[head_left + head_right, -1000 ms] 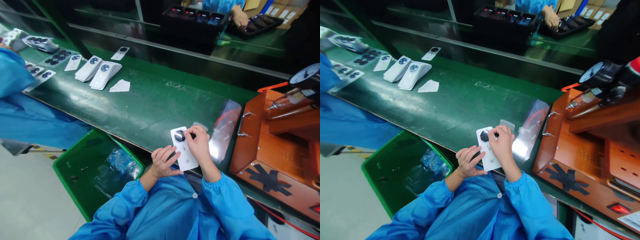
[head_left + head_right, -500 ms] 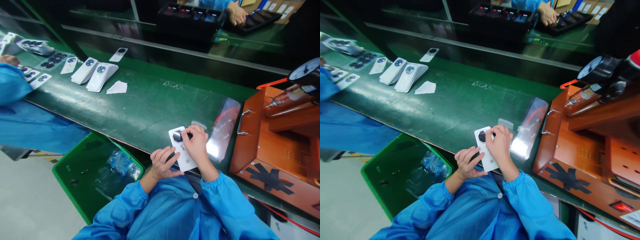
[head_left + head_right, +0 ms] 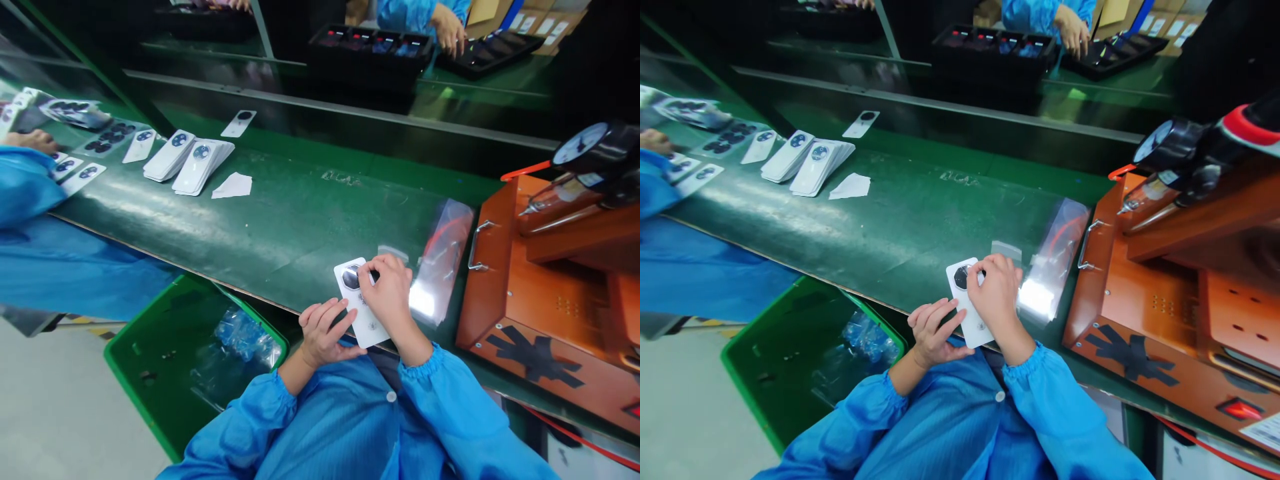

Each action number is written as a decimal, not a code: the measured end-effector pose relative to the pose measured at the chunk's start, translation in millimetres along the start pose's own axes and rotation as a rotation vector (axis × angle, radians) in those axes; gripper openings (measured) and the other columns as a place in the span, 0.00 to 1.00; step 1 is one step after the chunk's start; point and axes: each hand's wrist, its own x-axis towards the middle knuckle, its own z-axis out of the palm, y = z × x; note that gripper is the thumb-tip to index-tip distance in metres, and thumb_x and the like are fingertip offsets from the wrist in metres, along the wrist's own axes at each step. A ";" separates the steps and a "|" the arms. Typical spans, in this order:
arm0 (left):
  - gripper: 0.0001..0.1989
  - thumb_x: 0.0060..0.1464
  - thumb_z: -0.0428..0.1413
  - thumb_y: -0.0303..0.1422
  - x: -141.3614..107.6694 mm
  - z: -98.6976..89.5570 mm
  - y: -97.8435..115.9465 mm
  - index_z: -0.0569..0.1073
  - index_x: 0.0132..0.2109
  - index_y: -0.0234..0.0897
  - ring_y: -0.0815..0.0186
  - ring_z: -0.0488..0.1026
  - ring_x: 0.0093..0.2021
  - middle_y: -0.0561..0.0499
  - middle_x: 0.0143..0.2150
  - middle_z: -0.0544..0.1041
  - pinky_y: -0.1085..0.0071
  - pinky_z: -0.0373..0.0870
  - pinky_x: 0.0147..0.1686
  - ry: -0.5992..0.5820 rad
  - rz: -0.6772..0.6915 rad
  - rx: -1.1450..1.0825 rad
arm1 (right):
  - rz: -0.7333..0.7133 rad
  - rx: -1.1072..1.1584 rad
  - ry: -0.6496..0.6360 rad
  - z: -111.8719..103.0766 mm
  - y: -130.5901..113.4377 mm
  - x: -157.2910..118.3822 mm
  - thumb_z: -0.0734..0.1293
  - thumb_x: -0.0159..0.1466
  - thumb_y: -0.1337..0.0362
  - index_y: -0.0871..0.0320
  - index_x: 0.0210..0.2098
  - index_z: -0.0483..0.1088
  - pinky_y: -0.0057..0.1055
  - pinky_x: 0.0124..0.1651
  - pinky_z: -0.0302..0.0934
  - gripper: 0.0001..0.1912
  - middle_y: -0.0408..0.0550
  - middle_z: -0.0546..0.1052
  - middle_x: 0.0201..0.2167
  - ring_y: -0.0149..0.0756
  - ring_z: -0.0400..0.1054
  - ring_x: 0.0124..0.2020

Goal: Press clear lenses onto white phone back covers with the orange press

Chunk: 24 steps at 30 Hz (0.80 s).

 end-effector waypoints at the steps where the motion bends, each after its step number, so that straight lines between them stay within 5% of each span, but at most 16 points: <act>1: 0.38 0.52 0.56 0.65 0.4 -0.3 0.1 0.75 0.61 0.47 0.53 0.76 0.54 0.45 0.51 0.82 0.55 0.62 0.54 0.002 0.004 -0.001 | -0.007 -0.011 0.004 -0.3 0.2 -0.3 0.68 0.66 0.61 0.54 0.31 0.76 0.41 0.48 0.47 0.08 0.45 0.75 0.40 0.42 0.66 0.47; 6: 0.37 0.53 0.55 0.65 1.0 -0.3 1.0 0.76 0.60 0.47 0.53 0.76 0.54 0.45 0.52 0.82 0.54 0.63 0.53 -0.013 0.010 0.005 | -0.065 -0.085 0.065 -3.6 2.8 -1.6 0.69 0.66 0.60 0.54 0.34 0.77 0.43 0.48 0.50 0.07 0.47 0.75 0.40 0.43 0.66 0.47; 11: 0.37 0.54 0.55 0.64 3.4 -4.6 3.5 0.75 0.60 0.46 0.52 0.76 0.55 0.43 0.53 0.82 0.54 0.62 0.54 -0.032 -0.008 -0.018 | -0.157 -0.047 0.123 -25.3 4.7 -17.5 0.67 0.68 0.60 0.57 0.53 0.74 0.45 0.51 0.56 0.16 0.54 0.73 0.48 0.47 0.66 0.52; 15: 0.33 0.61 0.51 0.59 9.9 -20.4 2.0 0.72 0.62 0.43 0.49 0.73 0.59 0.40 0.56 0.79 0.50 0.62 0.56 -0.152 -0.046 -0.133 | -0.485 0.024 -0.186 -66.7 -0.9 -52.4 0.66 0.70 0.57 0.58 0.63 0.64 0.45 0.56 0.59 0.25 0.55 0.74 0.55 0.46 0.66 0.55; 18: 0.31 0.64 0.51 0.55 13.7 -32.1 -0.5 0.68 0.66 0.44 0.50 0.73 0.57 0.39 0.58 0.77 0.50 0.65 0.56 -0.199 -0.054 -0.259 | -0.585 -0.064 -0.401 -85.6 -8.6 -80.3 0.67 0.70 0.56 0.59 0.65 0.62 0.47 0.60 0.58 0.28 0.54 0.71 0.61 0.47 0.63 0.61; 20: 0.31 0.64 0.53 0.53 17.4 -35.8 -3.2 0.66 0.68 0.45 0.52 0.72 0.56 0.40 0.57 0.75 0.53 0.68 0.54 -0.199 -0.043 -0.352 | -0.600 -0.139 -0.353 -84.8 -12.0 -90.9 0.64 0.72 0.61 0.60 0.63 0.63 0.44 0.59 0.59 0.22 0.53 0.73 0.59 0.44 0.63 0.62; 24: 0.27 0.66 0.51 0.45 34.8 -36.1 -13.2 0.66 0.69 0.44 0.51 0.72 0.54 0.40 0.56 0.74 0.55 0.70 0.52 -0.182 0.126 -0.450 | -0.646 -0.251 -0.058 -81.5 -4.5 -89.8 0.60 0.74 0.66 0.60 0.55 0.69 0.39 0.46 0.62 0.12 0.50 0.79 0.46 0.37 0.70 0.52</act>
